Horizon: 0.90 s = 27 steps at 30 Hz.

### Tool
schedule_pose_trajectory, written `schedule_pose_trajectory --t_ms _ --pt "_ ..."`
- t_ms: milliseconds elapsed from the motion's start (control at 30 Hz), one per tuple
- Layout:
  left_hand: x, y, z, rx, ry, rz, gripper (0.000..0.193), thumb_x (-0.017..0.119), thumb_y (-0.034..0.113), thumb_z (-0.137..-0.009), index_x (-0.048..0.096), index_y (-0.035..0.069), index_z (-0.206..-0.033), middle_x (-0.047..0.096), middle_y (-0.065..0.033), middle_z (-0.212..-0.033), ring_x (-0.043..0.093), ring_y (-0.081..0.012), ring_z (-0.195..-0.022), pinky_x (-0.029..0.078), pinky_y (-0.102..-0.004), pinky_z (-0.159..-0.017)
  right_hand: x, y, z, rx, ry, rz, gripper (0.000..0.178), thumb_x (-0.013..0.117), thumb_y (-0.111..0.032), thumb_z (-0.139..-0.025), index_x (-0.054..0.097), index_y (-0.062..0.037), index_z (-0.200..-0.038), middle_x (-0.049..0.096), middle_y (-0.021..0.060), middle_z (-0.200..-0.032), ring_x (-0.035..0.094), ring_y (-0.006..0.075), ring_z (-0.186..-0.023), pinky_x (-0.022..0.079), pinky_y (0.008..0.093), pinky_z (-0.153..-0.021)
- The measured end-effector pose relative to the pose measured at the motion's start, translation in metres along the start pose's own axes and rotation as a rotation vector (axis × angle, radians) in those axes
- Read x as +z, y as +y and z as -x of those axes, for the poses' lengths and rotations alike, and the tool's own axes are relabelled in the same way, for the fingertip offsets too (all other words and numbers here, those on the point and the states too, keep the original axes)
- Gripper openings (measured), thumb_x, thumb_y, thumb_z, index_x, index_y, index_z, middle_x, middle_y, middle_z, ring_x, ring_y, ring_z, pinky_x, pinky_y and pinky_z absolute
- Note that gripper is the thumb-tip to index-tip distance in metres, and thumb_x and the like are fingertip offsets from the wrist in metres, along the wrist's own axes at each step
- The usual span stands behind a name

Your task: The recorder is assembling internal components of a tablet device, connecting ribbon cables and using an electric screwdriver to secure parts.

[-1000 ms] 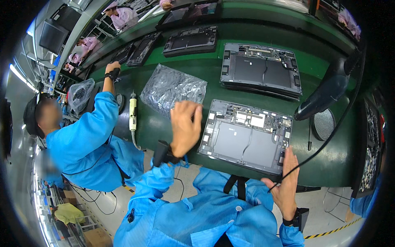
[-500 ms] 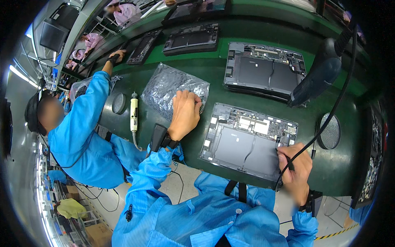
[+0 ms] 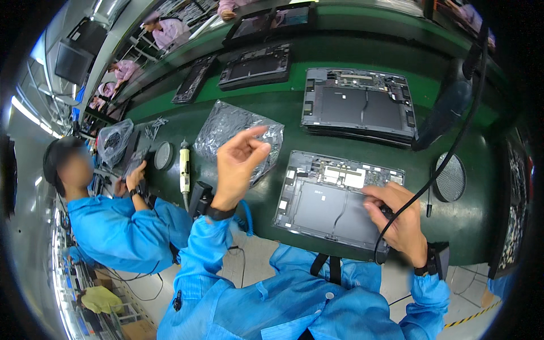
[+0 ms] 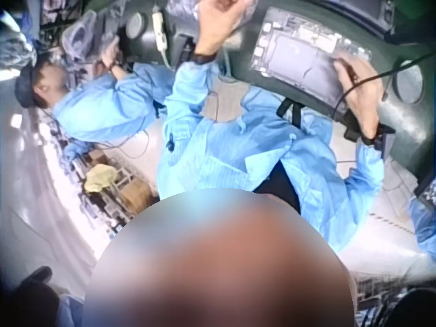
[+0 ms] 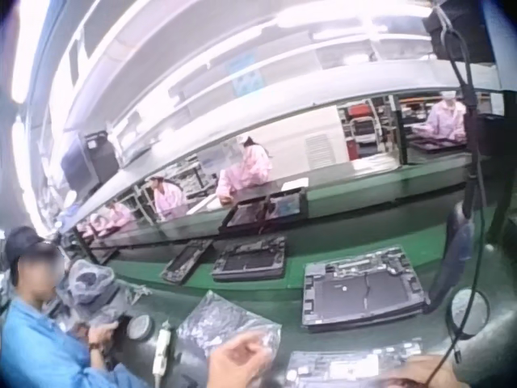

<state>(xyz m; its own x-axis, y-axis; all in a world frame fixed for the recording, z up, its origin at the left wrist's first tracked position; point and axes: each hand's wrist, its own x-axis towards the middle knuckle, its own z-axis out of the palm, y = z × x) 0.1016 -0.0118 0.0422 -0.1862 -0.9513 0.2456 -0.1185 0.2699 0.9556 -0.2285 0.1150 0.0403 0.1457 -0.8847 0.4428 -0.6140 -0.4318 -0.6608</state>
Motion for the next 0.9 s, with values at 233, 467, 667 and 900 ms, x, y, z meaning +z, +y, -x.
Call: schedule_pose_trajectory --t_ms 233,467,667,900 --pt "0.076 0.018 0.042 -0.329 -0.268 0.948 0.021 0.076 0.008 -0.104 0.071 -0.001 -0.122 0.076 -0.0071 -0.109 0.071 -0.0147 -0.098 0.057 -0.0304 -0.092 0.045 -0.047 -0.042 0.184 0.136 -0.738 0.023 0.081 0.000 -0.093 0.076 0.0000 -0.115 0.072 0.0092 -0.111 0.069 0.0126 -0.086 0.058 0.0308 -0.081" --pt "0.085 0.023 0.050 -0.334 -0.309 0.934 0.014 0.072 0.016 -0.108 0.072 0.006 -0.118 0.069 -0.0053 -0.120 0.063 -0.0169 -0.109 0.052 -0.0393 -0.095 0.057 -0.044 -0.040 0.005 0.341 -0.572 0.016 0.075 0.007 -0.095 0.072 0.0012 -0.110 0.074 0.0117 -0.109 0.071 0.0149 -0.089 0.057 0.0308 -0.085" --pt "0.082 0.027 0.054 -0.449 -0.497 1.438 0.010 0.067 0.024 -0.110 0.066 0.016 -0.116 0.055 -0.0010 -0.126 0.053 -0.0167 -0.117 0.044 -0.0365 -0.094 0.035 -0.040 -0.016 0.085 0.358 -0.472 0.016 0.074 0.011 -0.093 0.067 0.0009 -0.104 0.079 0.0132 -0.098 0.075 0.0195 -0.095 0.057 0.0320 -0.086" --pt "0.079 0.034 0.056 -0.432 -0.516 1.460 0.009 0.066 0.024 -0.110 0.067 0.016 -0.115 0.054 -0.0012 -0.125 0.052 -0.0170 -0.117 0.044 -0.0367 -0.094 0.033 -0.040 -0.015 0.029 0.374 -0.376 0.017 0.077 0.012 -0.090 0.067 0.0016 -0.099 0.079 0.0143 -0.098 0.075 0.0201 -0.091 0.057 0.0311 -0.082"
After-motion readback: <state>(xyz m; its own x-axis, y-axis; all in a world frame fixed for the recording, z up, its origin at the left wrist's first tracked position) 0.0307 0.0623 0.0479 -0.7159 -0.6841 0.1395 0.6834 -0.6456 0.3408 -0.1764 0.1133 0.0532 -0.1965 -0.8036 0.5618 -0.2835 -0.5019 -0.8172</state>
